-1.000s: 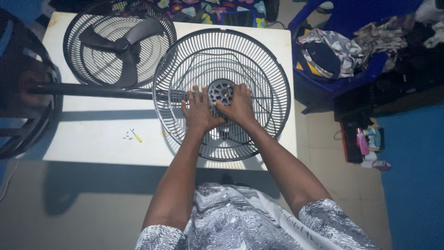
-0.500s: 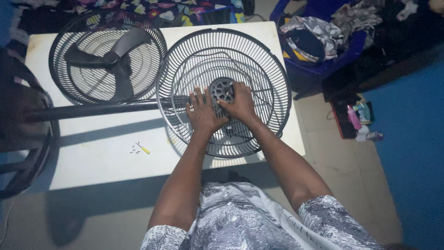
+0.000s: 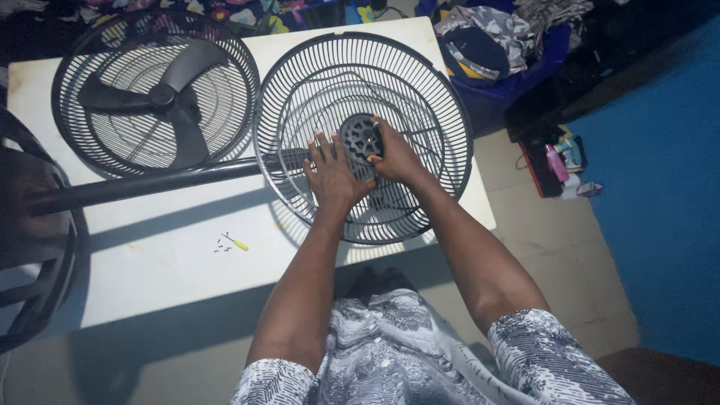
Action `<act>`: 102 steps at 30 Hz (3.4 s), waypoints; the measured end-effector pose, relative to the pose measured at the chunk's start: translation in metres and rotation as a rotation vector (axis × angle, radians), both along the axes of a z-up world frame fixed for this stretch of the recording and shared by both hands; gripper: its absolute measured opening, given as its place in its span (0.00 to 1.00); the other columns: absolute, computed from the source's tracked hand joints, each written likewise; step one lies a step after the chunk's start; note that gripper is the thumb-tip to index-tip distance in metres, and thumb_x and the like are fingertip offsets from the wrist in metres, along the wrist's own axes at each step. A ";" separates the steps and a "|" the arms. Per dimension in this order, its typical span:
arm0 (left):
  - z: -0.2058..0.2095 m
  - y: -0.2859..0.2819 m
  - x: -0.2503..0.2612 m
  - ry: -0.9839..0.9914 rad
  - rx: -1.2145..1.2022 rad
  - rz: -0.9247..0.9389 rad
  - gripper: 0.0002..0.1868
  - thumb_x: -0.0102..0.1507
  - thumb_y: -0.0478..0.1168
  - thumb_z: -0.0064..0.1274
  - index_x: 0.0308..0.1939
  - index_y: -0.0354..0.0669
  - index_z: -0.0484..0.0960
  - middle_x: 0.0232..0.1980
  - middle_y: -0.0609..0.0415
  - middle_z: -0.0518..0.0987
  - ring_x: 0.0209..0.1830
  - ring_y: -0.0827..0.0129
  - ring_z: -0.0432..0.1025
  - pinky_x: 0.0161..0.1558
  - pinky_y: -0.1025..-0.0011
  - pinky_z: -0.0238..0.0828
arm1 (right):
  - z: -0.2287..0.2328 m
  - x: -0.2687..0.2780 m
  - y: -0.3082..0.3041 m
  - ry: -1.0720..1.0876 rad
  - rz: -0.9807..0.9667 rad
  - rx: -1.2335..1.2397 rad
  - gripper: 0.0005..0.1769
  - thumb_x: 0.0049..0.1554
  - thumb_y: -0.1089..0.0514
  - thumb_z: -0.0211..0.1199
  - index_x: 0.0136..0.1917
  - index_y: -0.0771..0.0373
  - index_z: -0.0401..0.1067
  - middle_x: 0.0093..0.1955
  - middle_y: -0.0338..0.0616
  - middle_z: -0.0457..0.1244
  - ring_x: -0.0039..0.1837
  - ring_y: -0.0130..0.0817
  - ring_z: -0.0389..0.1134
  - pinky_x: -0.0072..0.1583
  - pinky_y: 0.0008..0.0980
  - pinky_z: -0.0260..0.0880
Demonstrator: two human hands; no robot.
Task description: The person disassembles a standing electric fan on a white table. They remove the front grille, unscrew and detach the fan blade hub, and then remove the rear grille, leaving the components separated on the table.
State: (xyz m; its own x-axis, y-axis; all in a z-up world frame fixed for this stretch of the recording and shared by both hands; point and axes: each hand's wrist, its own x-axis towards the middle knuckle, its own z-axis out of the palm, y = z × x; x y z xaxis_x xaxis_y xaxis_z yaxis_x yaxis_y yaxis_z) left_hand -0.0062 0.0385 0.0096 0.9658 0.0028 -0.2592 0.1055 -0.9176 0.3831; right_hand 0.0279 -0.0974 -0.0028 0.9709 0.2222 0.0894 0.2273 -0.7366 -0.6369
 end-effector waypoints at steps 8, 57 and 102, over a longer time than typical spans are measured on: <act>-0.006 0.001 0.000 -0.073 -0.049 -0.004 0.61 0.40 0.62 0.59 0.65 0.42 0.38 0.68 0.42 0.35 0.69 0.53 0.30 0.62 0.53 0.34 | 0.009 -0.002 0.005 0.097 -0.044 0.018 0.41 0.41 0.66 0.62 0.64 0.63 0.46 0.64 0.56 0.49 0.64 0.47 0.53 0.62 0.34 0.53; -0.008 -0.040 -0.008 -0.043 -0.010 0.242 0.56 0.41 0.59 0.59 0.65 0.52 0.43 0.69 0.47 0.38 0.69 0.56 0.32 0.61 0.51 0.34 | 0.014 0.023 -0.024 0.029 0.123 -0.233 0.43 0.37 0.44 0.66 0.56 0.72 0.54 0.54 0.55 0.50 0.56 0.47 0.52 0.54 0.43 0.58; -0.004 -0.037 -0.008 -0.011 -0.005 0.223 0.57 0.41 0.60 0.58 0.65 0.51 0.42 0.69 0.47 0.36 0.69 0.56 0.31 0.62 0.50 0.35 | -0.002 0.029 -0.030 -0.129 0.304 0.017 0.44 0.32 0.55 0.67 0.59 0.67 0.52 0.54 0.56 0.54 0.58 0.49 0.55 0.57 0.42 0.57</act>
